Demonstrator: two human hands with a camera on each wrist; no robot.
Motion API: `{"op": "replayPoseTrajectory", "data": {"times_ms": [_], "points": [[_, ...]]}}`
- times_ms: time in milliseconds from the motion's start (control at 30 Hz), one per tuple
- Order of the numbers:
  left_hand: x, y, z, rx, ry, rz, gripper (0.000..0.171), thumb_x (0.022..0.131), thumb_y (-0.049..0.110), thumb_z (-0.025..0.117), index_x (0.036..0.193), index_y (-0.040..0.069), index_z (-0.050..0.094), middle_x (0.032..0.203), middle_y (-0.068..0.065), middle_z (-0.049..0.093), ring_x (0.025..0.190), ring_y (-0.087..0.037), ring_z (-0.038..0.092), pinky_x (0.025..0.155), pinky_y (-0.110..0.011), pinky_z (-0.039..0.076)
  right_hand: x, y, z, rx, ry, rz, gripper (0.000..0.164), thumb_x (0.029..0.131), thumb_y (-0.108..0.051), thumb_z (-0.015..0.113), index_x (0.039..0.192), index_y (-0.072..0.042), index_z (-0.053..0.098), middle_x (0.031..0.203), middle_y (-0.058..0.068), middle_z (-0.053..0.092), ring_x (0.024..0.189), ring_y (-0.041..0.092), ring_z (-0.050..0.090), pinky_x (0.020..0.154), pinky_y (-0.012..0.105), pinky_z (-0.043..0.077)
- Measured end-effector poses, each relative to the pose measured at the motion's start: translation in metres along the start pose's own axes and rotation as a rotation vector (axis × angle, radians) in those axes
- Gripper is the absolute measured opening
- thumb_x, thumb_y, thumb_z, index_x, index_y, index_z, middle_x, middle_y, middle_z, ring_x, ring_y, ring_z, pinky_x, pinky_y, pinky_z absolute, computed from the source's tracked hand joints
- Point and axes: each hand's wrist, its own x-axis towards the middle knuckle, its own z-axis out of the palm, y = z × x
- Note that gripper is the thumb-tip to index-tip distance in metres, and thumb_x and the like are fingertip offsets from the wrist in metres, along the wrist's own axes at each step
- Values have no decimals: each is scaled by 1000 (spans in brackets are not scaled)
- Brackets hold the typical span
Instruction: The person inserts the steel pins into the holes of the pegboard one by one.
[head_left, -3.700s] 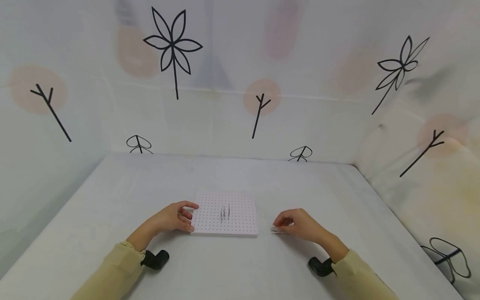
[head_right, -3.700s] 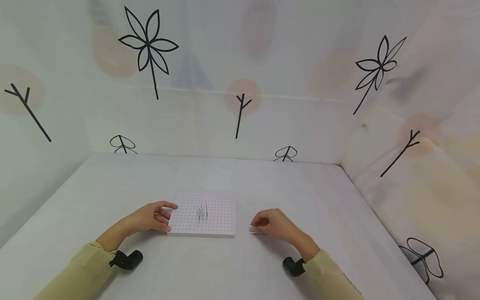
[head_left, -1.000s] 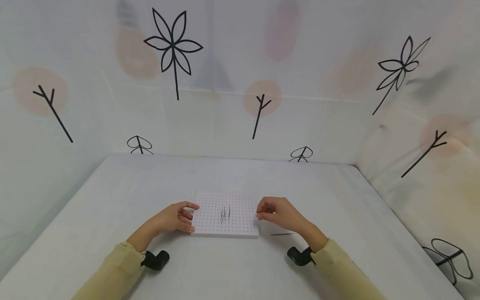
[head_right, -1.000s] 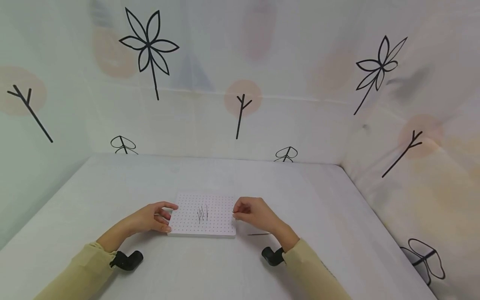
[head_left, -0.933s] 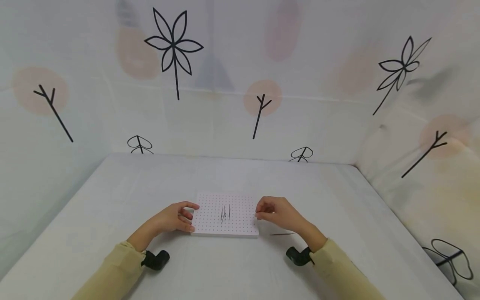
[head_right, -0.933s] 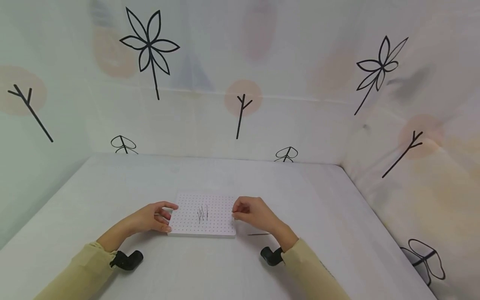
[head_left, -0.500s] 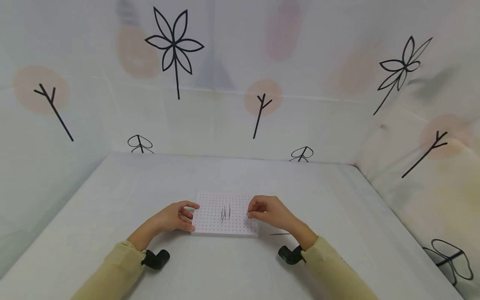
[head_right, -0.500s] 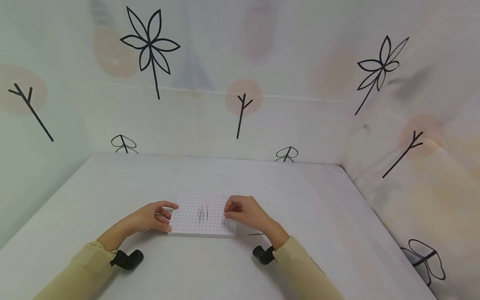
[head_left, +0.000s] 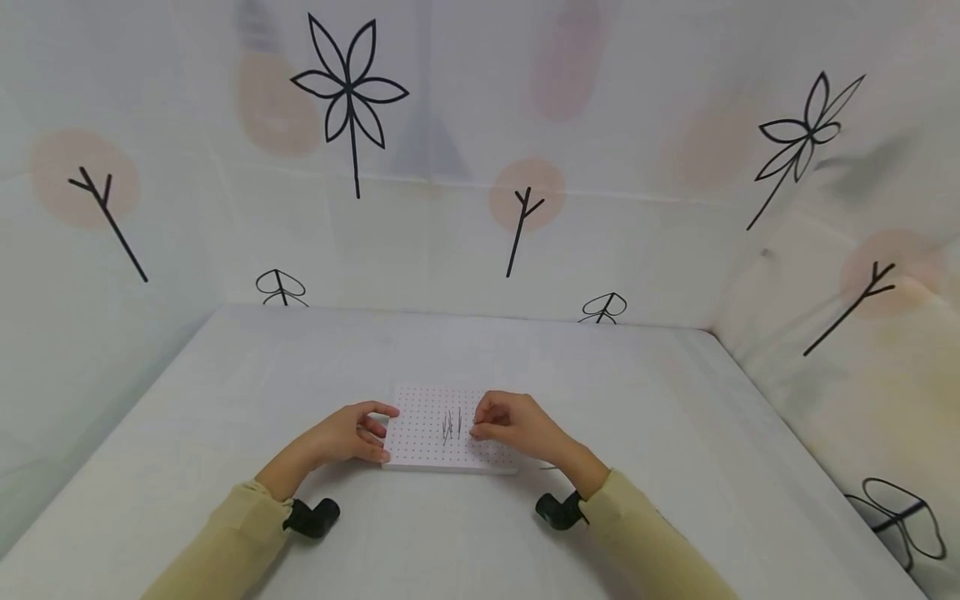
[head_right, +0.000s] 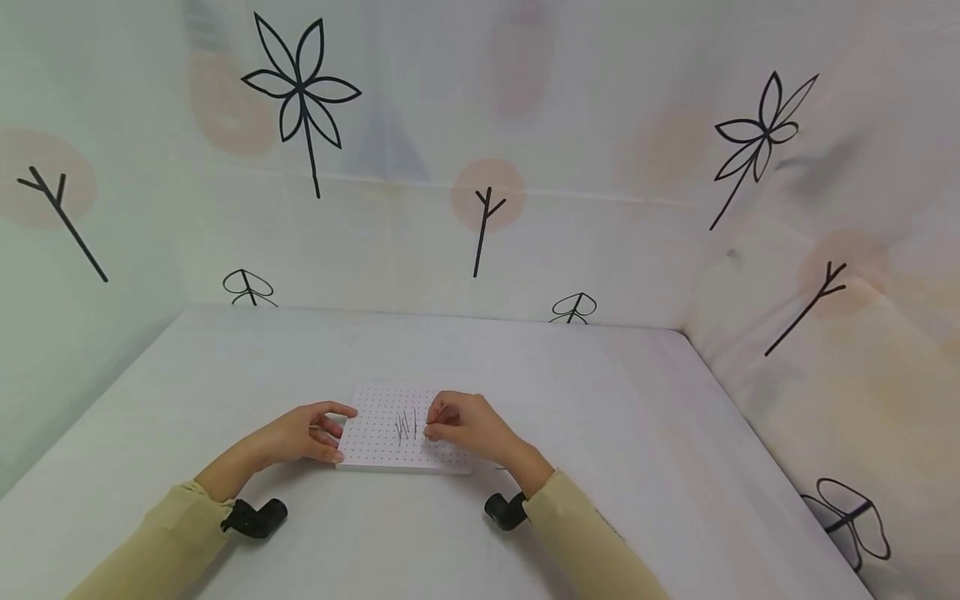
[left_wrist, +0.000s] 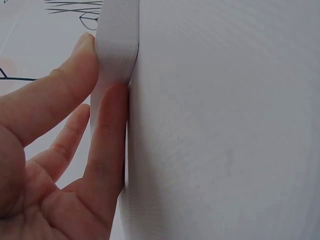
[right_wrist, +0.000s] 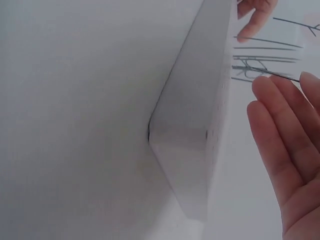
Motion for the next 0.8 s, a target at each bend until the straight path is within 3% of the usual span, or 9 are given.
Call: {"op": "replayPoseTrajectory", "data": {"times_ms": [200, 500, 800], "points": [[2, -2, 0, 5, -1, 3, 64, 69, 5, 81, 126, 5, 53, 97, -10, 55, 81, -18, 58, 71, -32, 49, 6, -4, 9, 27, -26, 27, 13, 84, -9, 69, 85, -10, 56, 84, -3, 67, 78, 8, 63, 74, 27, 47], [0, 1, 1, 12, 7, -1, 63, 69, 4, 81, 125, 5, 53, 96, -10, 55, 80, -18, 58, 71, -32, 49, 11, -5, 17, -30, -35, -39, 12, 83, -5, 69, 83, -9, 57, 87, -1, 66, 80, 9, 63, 73, 25, 49], [0, 0, 0, 9, 8, 7, 63, 69, 3, 81, 125, 5, 54, 96, -10, 55, 80, -18, 58, 71, -32, 49, 15, -4, 21, -73, -32, -35, 12, 84, -6, 69, 83, -11, 57, 85, -4, 65, 78, 7, 61, 73, 24, 48]]}}
